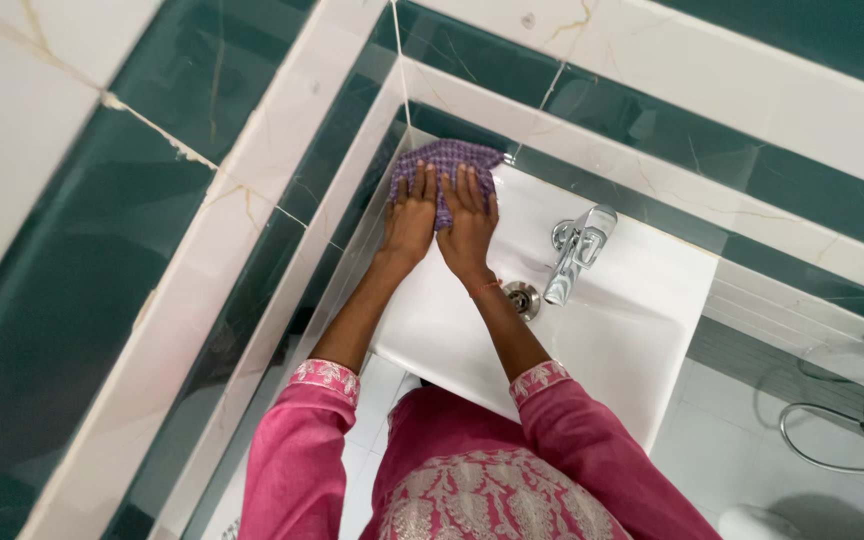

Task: The person wipes down the surfaces of two different sinks using a purple cloth, cleaning the basins and faucets.

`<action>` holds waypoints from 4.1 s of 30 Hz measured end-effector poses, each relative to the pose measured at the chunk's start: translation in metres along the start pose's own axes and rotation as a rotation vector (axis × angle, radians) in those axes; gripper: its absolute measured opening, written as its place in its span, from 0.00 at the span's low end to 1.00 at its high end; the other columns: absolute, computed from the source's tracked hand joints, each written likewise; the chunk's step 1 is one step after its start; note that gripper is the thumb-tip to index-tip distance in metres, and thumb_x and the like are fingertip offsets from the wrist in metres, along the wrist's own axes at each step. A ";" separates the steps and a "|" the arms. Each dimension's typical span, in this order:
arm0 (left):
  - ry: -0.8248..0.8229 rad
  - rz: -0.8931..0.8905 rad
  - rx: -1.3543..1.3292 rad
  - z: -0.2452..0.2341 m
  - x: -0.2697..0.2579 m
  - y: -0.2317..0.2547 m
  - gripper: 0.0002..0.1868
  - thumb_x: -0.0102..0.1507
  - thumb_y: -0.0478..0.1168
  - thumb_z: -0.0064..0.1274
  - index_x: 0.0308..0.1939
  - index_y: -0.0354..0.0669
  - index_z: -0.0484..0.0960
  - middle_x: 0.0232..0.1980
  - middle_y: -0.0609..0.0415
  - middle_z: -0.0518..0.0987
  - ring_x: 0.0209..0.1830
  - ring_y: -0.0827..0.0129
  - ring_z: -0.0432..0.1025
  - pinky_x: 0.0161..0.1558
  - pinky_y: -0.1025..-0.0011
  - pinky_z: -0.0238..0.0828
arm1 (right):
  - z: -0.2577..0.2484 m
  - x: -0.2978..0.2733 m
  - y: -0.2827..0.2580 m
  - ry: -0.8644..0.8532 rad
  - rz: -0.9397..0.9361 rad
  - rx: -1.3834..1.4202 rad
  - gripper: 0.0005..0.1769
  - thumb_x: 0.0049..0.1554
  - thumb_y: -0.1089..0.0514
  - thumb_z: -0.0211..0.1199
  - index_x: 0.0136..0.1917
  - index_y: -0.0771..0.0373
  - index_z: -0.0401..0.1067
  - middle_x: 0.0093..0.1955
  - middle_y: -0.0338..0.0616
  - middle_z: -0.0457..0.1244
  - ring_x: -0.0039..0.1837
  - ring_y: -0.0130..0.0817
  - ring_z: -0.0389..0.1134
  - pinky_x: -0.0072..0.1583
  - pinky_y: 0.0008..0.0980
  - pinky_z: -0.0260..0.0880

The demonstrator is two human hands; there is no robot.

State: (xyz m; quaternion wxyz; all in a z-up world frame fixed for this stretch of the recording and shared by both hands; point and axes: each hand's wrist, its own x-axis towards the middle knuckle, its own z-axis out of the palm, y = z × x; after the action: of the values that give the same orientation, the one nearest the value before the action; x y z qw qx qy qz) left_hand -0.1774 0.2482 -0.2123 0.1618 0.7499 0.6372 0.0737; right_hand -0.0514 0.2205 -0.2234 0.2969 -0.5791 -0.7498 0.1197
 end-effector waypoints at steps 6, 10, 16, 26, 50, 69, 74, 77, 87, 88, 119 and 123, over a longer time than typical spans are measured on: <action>0.269 -0.098 0.277 0.044 -0.038 0.027 0.41 0.63 0.31 0.57 0.78 0.30 0.57 0.82 0.31 0.46 0.77 0.28 0.50 0.67 0.32 0.54 | -0.027 -0.028 0.015 -0.077 -0.286 -0.006 0.48 0.47 0.74 0.57 0.81 0.59 0.59 0.84 0.46 0.49 0.86 0.39 0.46 0.79 0.51 0.40; 0.454 -0.154 0.503 0.072 -0.051 0.044 0.37 0.61 0.34 0.60 0.74 0.30 0.68 0.81 0.31 0.51 0.79 0.30 0.52 0.69 0.36 0.57 | -0.029 -0.037 0.040 -0.166 -0.376 -0.093 0.46 0.52 0.74 0.58 0.82 0.56 0.57 0.85 0.44 0.49 0.86 0.39 0.45 0.78 0.51 0.41; 0.495 -0.277 0.743 0.115 -0.062 0.074 0.37 0.65 0.38 0.61 0.76 0.29 0.66 0.82 0.29 0.54 0.82 0.33 0.47 0.73 0.39 0.57 | -0.043 -0.054 0.076 -0.179 -0.577 -0.128 0.44 0.55 0.73 0.58 0.83 0.55 0.55 0.86 0.40 0.47 0.86 0.34 0.44 0.79 0.52 0.41; -0.135 -0.459 0.075 0.156 -0.081 0.161 0.48 0.62 0.41 0.58 0.80 0.31 0.47 0.82 0.38 0.50 0.83 0.42 0.39 0.71 0.34 0.50 | -0.071 -0.080 0.173 -0.368 -0.910 0.113 0.33 0.59 0.64 0.60 0.75 0.79 0.62 0.79 0.56 0.53 0.81 0.43 0.50 0.78 0.53 0.36; -0.225 -0.297 -0.536 0.054 -0.336 0.409 0.10 0.53 0.32 0.50 0.37 0.33 0.82 0.32 0.40 0.82 0.32 0.50 0.78 0.35 0.54 0.74 | -0.347 -0.179 0.130 -1.587 -0.720 -0.010 0.15 0.51 0.56 0.64 0.49 0.65 0.79 0.37 0.51 0.73 0.38 0.44 0.73 0.44 0.40 0.72; 0.898 -0.424 0.280 -0.022 -0.274 0.212 0.22 0.60 0.29 0.53 0.59 0.37 0.79 0.70 0.46 0.74 0.74 0.56 0.64 0.68 0.51 0.64 | -0.220 -0.113 -0.022 -0.126 -0.911 0.175 0.44 0.41 0.77 0.63 0.72 0.61 0.69 0.76 0.56 0.60 0.79 0.55 0.56 0.72 0.55 0.56; 0.408 -0.579 0.245 0.082 -0.217 0.123 0.27 0.62 0.38 0.51 0.66 0.37 0.73 0.79 0.39 0.60 0.82 0.47 0.47 0.72 0.40 0.47 | -0.065 -0.111 0.016 -0.526 -0.796 0.046 0.51 0.45 0.73 0.68 0.81 0.59 0.58 0.83 0.57 0.47 0.84 0.53 0.45 0.71 0.47 0.63; 0.317 -0.656 0.206 0.128 -0.192 0.110 0.33 0.67 0.44 0.48 0.76 0.39 0.64 0.80 0.37 0.58 0.85 0.39 0.43 0.77 0.34 0.37 | -0.016 -0.139 0.056 -0.323 -0.978 0.107 0.46 0.53 0.65 0.67 0.82 0.66 0.53 0.83 0.65 0.45 0.85 0.59 0.42 0.73 0.48 0.62; -0.051 -0.715 0.101 0.151 -0.148 0.154 0.42 0.66 0.47 0.48 0.80 0.38 0.49 0.81 0.41 0.53 0.80 0.29 0.40 0.70 0.24 0.26 | -0.034 -0.121 0.100 -0.728 -0.844 -0.207 0.44 0.54 0.61 0.63 0.81 0.60 0.51 0.83 0.57 0.47 0.79 0.54 0.54 0.61 0.44 0.72; -0.036 -0.711 0.075 0.157 -0.147 0.165 0.41 0.66 0.46 0.48 0.79 0.38 0.50 0.81 0.41 0.53 0.79 0.29 0.41 0.69 0.24 0.27 | -0.042 -0.122 0.107 -0.783 -0.794 -0.218 0.44 0.56 0.60 0.63 0.81 0.62 0.50 0.83 0.58 0.47 0.75 0.53 0.60 0.61 0.45 0.73; 0.125 -0.441 -0.761 0.043 -0.356 0.454 0.16 0.54 0.40 0.49 0.42 0.34 0.80 0.30 0.39 0.82 0.29 0.49 0.78 0.35 0.51 0.74 | -0.367 -0.168 0.174 -1.630 -0.724 0.125 0.17 0.46 0.68 0.54 0.48 0.73 0.77 0.35 0.62 0.72 0.40 0.55 0.72 0.45 0.47 0.70; 0.388 -0.487 -0.509 0.006 -0.364 0.442 0.15 0.52 0.37 0.53 0.42 0.35 0.79 0.28 0.41 0.81 0.27 0.50 0.78 0.34 0.55 0.75 | -0.380 -0.166 0.123 -1.324 -0.794 0.181 0.28 0.47 0.69 0.53 0.62 0.67 0.71 0.39 0.60 0.72 0.42 0.51 0.73 0.49 0.45 0.71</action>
State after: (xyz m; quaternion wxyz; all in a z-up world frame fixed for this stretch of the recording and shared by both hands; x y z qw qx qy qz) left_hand 0.1715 -0.1691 -0.0345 0.2320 0.4849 0.7765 0.3289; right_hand 0.2938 0.0389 -0.0365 -0.1458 -0.0485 -0.9096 0.3861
